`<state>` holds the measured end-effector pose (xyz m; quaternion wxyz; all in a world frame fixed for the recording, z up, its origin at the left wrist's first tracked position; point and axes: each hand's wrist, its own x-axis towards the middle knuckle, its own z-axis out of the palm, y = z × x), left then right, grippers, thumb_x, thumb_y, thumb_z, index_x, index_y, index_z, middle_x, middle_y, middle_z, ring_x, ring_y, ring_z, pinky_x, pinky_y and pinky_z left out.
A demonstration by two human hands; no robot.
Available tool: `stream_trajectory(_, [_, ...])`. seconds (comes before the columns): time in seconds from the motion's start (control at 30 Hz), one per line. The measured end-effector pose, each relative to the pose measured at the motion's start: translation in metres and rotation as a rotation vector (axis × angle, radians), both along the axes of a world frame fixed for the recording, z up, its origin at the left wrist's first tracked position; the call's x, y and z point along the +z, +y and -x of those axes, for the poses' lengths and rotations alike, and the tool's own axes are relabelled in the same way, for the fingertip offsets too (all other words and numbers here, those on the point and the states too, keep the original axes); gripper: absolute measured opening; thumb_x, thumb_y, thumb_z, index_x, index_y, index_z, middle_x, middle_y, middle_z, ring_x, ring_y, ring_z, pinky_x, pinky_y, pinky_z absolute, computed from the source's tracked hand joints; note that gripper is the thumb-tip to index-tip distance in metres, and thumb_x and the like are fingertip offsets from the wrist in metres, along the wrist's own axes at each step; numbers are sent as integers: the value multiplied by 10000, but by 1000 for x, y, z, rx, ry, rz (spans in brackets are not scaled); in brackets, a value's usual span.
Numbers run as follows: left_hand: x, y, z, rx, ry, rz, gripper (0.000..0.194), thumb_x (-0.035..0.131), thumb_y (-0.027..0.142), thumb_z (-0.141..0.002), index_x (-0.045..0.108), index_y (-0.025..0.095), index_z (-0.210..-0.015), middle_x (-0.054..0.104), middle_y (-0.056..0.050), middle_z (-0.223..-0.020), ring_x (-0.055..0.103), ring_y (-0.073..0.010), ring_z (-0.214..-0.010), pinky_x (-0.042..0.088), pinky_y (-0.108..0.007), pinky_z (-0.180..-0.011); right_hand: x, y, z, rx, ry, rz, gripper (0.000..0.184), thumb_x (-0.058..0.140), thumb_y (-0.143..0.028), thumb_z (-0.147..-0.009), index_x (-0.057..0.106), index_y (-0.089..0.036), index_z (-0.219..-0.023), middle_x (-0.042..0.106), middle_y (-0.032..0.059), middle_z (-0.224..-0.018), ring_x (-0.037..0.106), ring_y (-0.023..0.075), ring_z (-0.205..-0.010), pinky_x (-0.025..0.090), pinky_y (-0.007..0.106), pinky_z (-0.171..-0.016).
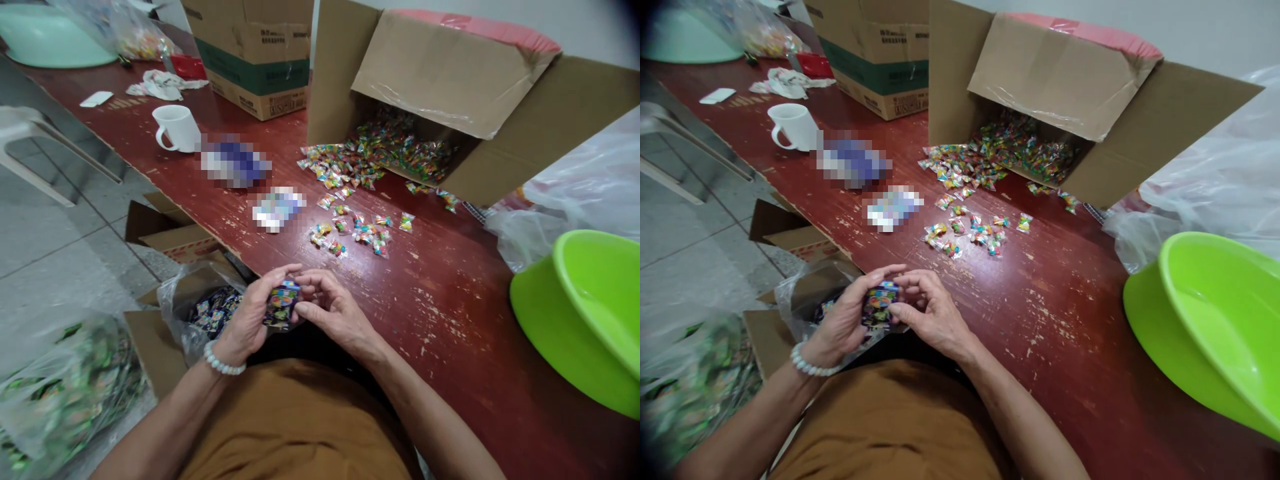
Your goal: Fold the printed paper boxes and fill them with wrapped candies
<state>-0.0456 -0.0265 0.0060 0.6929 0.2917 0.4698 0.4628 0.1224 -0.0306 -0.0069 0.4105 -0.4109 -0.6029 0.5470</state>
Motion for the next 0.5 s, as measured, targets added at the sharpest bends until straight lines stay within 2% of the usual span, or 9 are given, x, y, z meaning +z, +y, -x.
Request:
stream_trajectory(0.07, [-4,-1,30,84,248,-86,410,636,465,-829,692,198,-1135,706,-21,-803,631,-172,-633,511,-261,-568,-4,6,-8,-86,38,90,378,686,-333,-835,596,-268,-1196,598,20,-990,581,139,-799,504,272,-713])
stream_trajectory(0.13, [-13,-1,67,151,579,-153,377,615,511,-840,717,231,-1070,731,-30,-965,661,-226,-863,516,-281,-720,-6,14,-19,-210,26,108,361,671,-347,-843,598,-249,-1182,589,-2,-886,560,138,-769,482,267,-708])
stream_trajectory(0.2, [-23,2,102,132,947,-169,379,640,541,-820,709,291,-1096,732,-16,-1055,632,-284,-1037,489,-320,-835,-5,21,-30,-286,1,96,308,661,-370,-845,622,-229,-1116,589,-11,-833,544,135,-728,461,263,-684])
stream_trajectory(0.27, [-29,11,119,111,1172,-205,454,606,573,-837,657,298,-1194,719,-38,-1090,626,-303,-1064,466,-364,-901,-5,26,-35,-304,-22,85,289,661,-382,-837,634,-222,-1076,599,-15,-816,532,131,-694,445,259,-653])
stream_trajectory(0.33, [-29,30,115,118,1347,-336,501,550,586,-867,614,278,-1257,690,-78,-1156,612,-307,-1081,437,-396,-955,-9,29,-34,-297,-28,79,288,669,-380,-821,637,-220,-1058,610,-14,-822,532,131,-685,444,260,-648])
stream_trajectory(0.4, [-23,58,96,148,1503,-485,511,519,581,-884,610,259,-1271,652,-114,-1230,577,-322,-1115,395,-426,-999,-15,29,-29,-278,-21,94,284,675,-379,-808,637,-217,-1038,617,-8,-826,543,134,-681,456,266,-649])
stream_trajectory(0.43, [-19,75,84,153,1566,-512,521,512,571,-890,601,249,-1290,630,-131,-1271,551,-342,-1143,383,-446,-1000,-19,29,-26,-268,-17,106,282,675,-379,-804,638,-215,-1030,621,-4,-829,551,136,-681,463,269,-649])
stream_trajectory(0.5, [-12,111,63,134,1672,-455,630,504,607,-879,547,207,-1363,597,-195,-1285,507,-406,-1164,387,-501,-951,-26,28,-24,-260,-17,118,275,676,-375,-800,642,-208,-1016,633,6,-853,570,136,-691,476,272,-660])
